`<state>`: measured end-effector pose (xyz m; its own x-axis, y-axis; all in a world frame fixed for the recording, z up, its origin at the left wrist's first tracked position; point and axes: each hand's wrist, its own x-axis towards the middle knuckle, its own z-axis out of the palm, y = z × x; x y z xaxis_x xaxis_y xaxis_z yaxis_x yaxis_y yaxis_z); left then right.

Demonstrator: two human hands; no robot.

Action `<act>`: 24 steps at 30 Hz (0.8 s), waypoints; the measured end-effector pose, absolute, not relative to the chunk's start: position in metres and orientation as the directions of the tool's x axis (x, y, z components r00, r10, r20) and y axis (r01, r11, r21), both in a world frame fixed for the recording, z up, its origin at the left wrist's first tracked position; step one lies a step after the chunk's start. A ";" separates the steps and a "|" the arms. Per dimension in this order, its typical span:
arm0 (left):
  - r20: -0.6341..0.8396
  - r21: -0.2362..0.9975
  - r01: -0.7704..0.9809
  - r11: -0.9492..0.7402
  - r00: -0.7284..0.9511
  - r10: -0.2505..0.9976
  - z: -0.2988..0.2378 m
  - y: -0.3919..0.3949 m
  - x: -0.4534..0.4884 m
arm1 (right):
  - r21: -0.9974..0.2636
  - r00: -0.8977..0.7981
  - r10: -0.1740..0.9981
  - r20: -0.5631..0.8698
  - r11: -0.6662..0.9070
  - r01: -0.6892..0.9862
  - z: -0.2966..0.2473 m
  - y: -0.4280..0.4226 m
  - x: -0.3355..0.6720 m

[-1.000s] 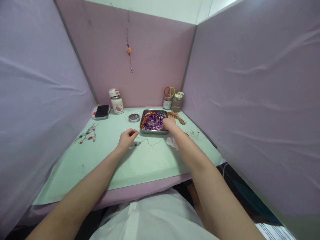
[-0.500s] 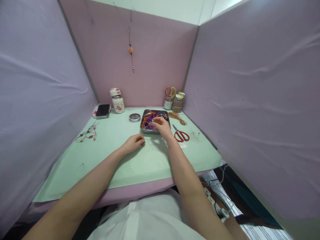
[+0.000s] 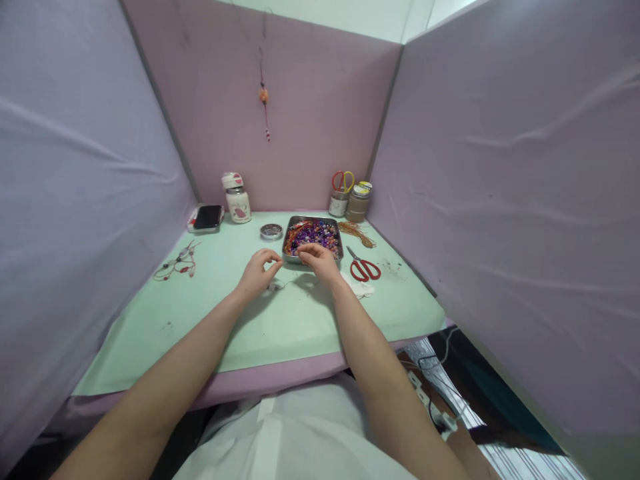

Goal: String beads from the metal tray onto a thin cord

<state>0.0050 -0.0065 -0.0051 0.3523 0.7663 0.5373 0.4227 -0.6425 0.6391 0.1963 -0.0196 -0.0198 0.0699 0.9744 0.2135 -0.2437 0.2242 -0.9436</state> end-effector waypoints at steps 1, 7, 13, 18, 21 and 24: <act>0.565 0.627 0.430 -0.650 0.324 0.759 -0.005 -0.007 0.005 | -0.943 0.058 0.976 0.210 0.217 -0.250 -0.021 -0.020 0.195; 0.589 0.613 0.480 -0.627 0.251 0.768 -0.005 -0.017 0.010 | -0.942 0.018 0.984 0.179 0.177 -0.287 -0.022 -0.023 0.188; 0.606 0.623 0.430 -0.653 0.261 0.751 -0.005 -0.022 0.013 | -0.942 -0.043 0.988 0.148 0.127 -0.309 -0.019 -0.028 0.181; 0.602 0.630 0.415 -0.656 0.273 0.751 -0.004 -0.023 0.014 | -0.945 -0.042 0.987 0.156 0.137 -0.298 -0.018 -0.031 0.180; 0.599 0.633 0.410 -0.657 0.278 0.751 -0.005 -0.024 0.014 | -0.947 -0.046 0.985 0.163 0.143 -0.288 -0.018 -0.031 0.180; 0.609 0.628 0.406 -0.664 0.275 0.744 -0.005 -0.024 0.015 | -0.947 -0.047 0.985 0.167 0.147 -0.285 -0.020 -0.030 0.180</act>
<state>0.0149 -0.0237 -0.0050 0.2754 0.7441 0.6087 0.4060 -0.6639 0.6280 0.1799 -0.0298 -0.0201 -0.0473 0.9848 0.1673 -0.2845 0.1473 -0.9473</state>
